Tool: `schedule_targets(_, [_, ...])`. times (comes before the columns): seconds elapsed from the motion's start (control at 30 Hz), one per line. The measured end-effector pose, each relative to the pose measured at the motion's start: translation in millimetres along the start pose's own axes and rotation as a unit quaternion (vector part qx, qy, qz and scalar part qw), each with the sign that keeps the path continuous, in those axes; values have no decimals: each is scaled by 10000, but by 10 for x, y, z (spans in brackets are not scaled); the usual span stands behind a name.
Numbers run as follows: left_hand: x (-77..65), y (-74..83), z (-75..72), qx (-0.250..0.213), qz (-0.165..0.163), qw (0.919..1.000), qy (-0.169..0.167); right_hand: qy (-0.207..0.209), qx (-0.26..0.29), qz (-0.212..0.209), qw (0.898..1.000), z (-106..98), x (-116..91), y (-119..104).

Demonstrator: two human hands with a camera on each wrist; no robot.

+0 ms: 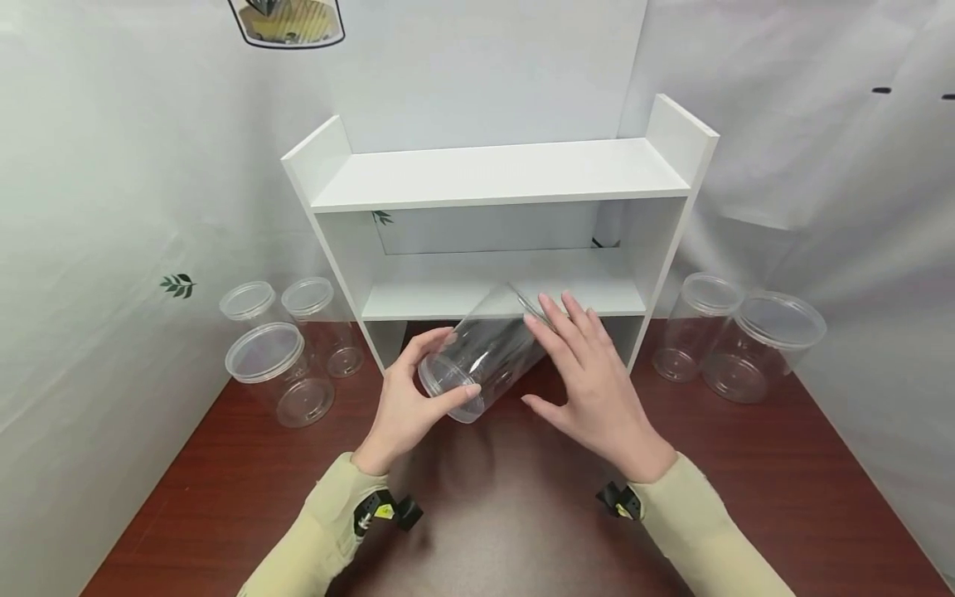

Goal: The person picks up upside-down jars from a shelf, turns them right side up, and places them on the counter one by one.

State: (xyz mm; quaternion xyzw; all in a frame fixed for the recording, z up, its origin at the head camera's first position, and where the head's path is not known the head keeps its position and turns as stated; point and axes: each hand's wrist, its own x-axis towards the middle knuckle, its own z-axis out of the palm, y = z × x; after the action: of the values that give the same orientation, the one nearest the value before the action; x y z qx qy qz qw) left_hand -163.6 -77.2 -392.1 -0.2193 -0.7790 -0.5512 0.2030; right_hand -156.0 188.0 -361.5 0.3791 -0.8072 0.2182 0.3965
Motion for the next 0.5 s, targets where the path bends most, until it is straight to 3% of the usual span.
schedule_targets(0.27, [27, 96, 57, -8, -157, 9987, -484, -392, -798, -394, 9953, 98, -50, -54])
schedule_targets(0.5, [15, 122, 83, 0, -269, 9970, -726, -675, -665, -285, 9951, 110, -112, -53])
